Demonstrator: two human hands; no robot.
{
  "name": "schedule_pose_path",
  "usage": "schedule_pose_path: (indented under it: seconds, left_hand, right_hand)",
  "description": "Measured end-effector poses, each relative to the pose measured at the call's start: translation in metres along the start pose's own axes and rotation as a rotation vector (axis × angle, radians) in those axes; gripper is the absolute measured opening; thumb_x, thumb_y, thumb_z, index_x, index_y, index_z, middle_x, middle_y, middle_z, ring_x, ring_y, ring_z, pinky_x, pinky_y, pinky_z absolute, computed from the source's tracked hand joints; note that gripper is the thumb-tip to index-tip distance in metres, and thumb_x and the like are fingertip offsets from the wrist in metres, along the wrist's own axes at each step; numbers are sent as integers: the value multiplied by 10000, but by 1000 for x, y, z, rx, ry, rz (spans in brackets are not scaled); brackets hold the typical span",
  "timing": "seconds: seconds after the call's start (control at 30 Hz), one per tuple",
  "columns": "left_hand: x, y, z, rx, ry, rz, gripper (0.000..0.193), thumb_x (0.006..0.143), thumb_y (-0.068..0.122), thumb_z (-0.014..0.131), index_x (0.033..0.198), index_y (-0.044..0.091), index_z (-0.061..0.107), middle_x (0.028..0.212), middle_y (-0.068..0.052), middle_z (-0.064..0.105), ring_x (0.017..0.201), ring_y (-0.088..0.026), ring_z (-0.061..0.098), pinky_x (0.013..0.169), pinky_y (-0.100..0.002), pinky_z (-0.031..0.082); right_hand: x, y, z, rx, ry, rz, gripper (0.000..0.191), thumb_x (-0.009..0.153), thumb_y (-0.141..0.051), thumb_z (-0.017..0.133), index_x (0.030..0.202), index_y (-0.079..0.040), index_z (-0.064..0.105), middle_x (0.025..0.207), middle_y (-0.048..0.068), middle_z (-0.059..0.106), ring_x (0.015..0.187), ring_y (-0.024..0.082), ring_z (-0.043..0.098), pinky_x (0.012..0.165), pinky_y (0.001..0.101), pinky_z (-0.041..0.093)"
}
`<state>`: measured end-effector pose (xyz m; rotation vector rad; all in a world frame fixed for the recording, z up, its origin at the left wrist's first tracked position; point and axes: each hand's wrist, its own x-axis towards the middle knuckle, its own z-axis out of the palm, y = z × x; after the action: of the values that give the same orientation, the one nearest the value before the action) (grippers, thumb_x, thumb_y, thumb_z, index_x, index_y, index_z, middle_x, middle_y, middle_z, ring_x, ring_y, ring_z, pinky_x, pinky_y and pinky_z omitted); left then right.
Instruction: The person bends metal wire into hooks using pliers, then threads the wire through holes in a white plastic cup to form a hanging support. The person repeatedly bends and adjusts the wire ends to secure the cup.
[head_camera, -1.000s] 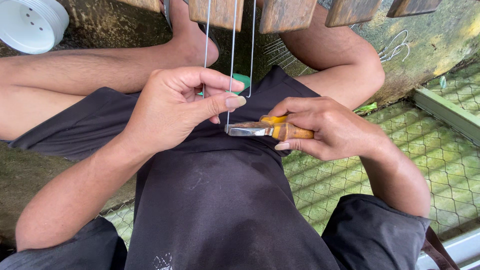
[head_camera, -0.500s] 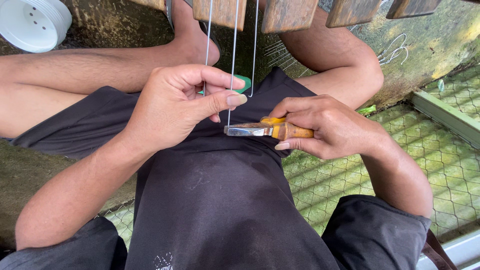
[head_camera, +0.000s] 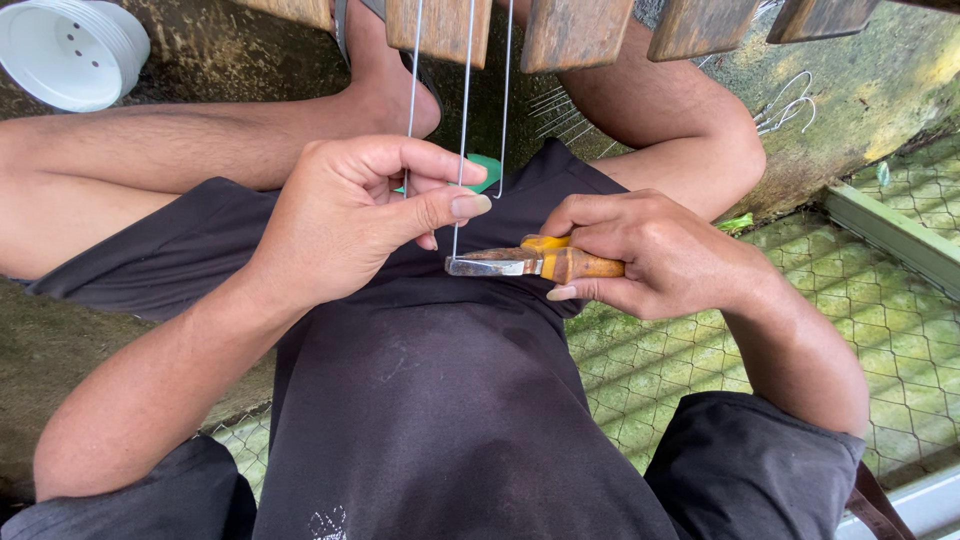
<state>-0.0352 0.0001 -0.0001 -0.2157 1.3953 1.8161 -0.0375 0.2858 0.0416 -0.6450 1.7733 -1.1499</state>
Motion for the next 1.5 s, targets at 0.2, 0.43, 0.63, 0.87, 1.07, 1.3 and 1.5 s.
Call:
schedule_pose_path:
  seconds: [0.2, 0.43, 0.63, 0.87, 1.07, 1.3, 1.5]
  left_hand:
    - [-1, 2, 0, 19, -1, -7, 209, 954, 129, 755, 1130, 17, 758, 912, -45, 775, 737, -23, 678, 608, -176, 575]
    - [-4, 5, 1, 61, 10, -26, 207, 952, 142, 757, 1120, 21, 768, 898, -40, 778, 706, -21, 658, 591, -174, 560]
    - [-5, 6, 0, 68, 13, -14, 202, 952, 145, 754, 1112, 22, 764, 901, -41, 782, 721, -16, 676, 594, -173, 570]
    - [-6, 8, 1, 82, 5, 6, 190, 960, 155, 753, 1103, 30, 770, 919, -33, 792, 706, -4, 663, 586, -161, 552]
    - [-12, 9, 4, 149, 35, 0, 184, 946, 172, 767, 1081, 48, 784, 888, -18, 784, 614, 2, 615, 514, -157, 501]
    - [-12, 6, 4, 48, 42, 52, 189, 986, 155, 736, 1124, 29, 762, 959, -33, 785, 733, 0, 659, 583, -162, 543]
    - [-10, 2, 5, 29, 28, 121, 164, 1009, 132, 720, 1111, 8, 749, 978, -47, 782, 780, -14, 688, 624, -171, 576]
  right_hand:
    - [2, -2, -2, -19, -18, 24, 237, 836, -224, 808, 887, -4, 735, 1025, 100, 704, 700, 223, 668, 598, 351, 518]
    - [4, -4, -4, -118, 24, -36, 229, 819, -200, 812, 928, -11, 744, 1044, 101, 689, 817, 265, 679, 690, 390, 539]
    - [5, -5, -6, -118, 1, 14, 205, 781, -161, 812, 919, -23, 750, 1055, 93, 699, 809, 256, 686, 676, 386, 543]
    - [4, -1, 0, -220, 43, -19, 244, 744, -155, 827, 920, -18, 728, 1036, 93, 691, 779, 282, 680, 641, 403, 542]
    - [3, -4, 12, -330, 153, -69, 256, 791, -173, 850, 921, -9, 703, 1033, 83, 680, 787, 273, 685, 614, 389, 543]
    - [-1, -12, 16, -549, 246, -110, 255, 802, -183, 833, 863, -8, 657, 1048, 107, 668, 826, 266, 681, 658, 385, 556]
    - [-10, -20, 18, -817, 306, -119, 252, 800, -220, 769, 807, -14, 624, 1051, 124, 668, 872, 256, 667, 692, 372, 535]
